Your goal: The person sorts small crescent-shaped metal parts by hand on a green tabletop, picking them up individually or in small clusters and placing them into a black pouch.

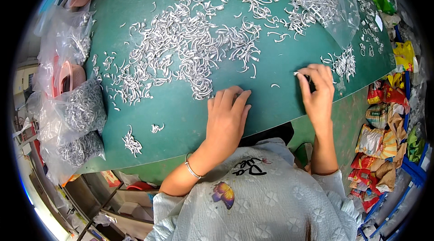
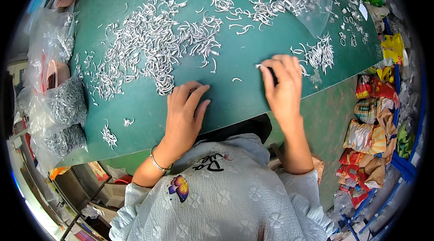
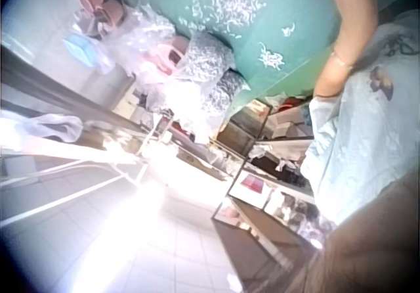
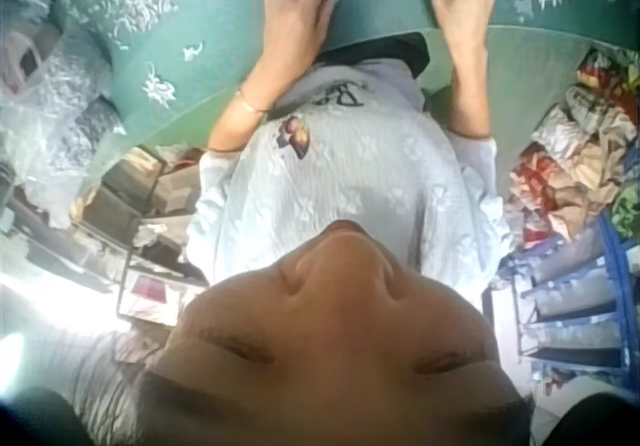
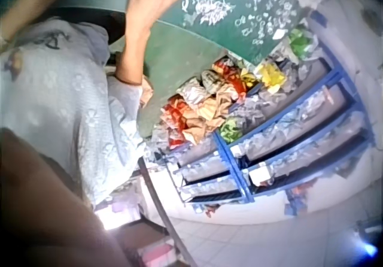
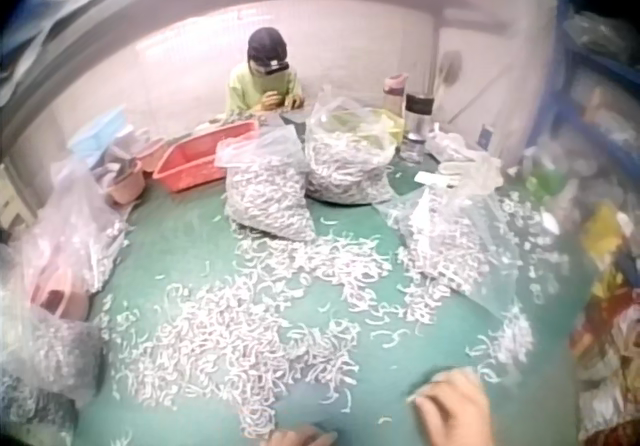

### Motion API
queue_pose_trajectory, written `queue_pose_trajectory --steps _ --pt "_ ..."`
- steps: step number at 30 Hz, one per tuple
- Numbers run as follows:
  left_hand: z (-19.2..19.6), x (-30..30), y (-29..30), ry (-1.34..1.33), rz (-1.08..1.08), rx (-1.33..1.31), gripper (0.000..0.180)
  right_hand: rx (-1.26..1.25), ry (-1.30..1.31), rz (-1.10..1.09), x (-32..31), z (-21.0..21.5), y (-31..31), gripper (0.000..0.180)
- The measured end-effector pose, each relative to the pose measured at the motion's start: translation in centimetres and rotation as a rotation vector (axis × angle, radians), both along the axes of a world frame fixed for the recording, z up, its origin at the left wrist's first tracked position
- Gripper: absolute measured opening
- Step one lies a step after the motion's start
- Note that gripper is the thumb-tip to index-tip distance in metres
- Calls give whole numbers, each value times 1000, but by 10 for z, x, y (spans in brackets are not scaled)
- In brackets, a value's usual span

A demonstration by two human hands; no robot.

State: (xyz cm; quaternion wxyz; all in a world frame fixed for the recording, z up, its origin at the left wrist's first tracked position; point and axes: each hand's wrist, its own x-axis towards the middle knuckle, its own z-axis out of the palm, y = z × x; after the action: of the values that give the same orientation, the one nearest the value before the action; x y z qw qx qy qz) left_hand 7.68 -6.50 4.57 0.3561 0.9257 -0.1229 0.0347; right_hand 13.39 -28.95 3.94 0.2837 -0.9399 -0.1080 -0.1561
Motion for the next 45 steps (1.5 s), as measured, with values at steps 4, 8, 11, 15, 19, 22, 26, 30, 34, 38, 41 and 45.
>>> queue_pose_trajectory --steps 4,8,11,15,19,22,26,30,34,38,41,45 --pt "-5 13 -24 -82 -44 22 37 -159 84 4 0 9 -9 15" --pt "-17 24 -46 -165 -84 49 32 9 34 99 -2 29 7 17" --pt "-22 22 -42 -132 -82 8 23 -40 100 109 0 21 0 17" --pt "-17 18 -31 -112 -26 -42 13 -110 109 127 -7 19 -6 18" --pt "-15 30 -35 -105 -39 -169 11 -144 122 136 -17 5 -1 15" --pt "-12 51 -61 -107 -96 -229 10 -83 160 208 -28 9 3 14" --pt "-27 76 -85 -25 -303 -285 13 -5 210 244 -37 11 -5 14" --pt "-12 55 -64 -82 -206 -309 25 302 188 53 -34 10 -11 13" --pt "11 20 -40 292 -143 -408 39 220 132 111 -25 6 10 12" --pt "4 -1 -17 30 -28 -135 45 107 236 341 -23 5 31 11" --pt "2 -5 -11 4 -12 -130 44 260 333 491 -11 6 38 12" --pt "-13 -6 -23 -54 -92 -33 37 153 7 337 28 9 58 19"
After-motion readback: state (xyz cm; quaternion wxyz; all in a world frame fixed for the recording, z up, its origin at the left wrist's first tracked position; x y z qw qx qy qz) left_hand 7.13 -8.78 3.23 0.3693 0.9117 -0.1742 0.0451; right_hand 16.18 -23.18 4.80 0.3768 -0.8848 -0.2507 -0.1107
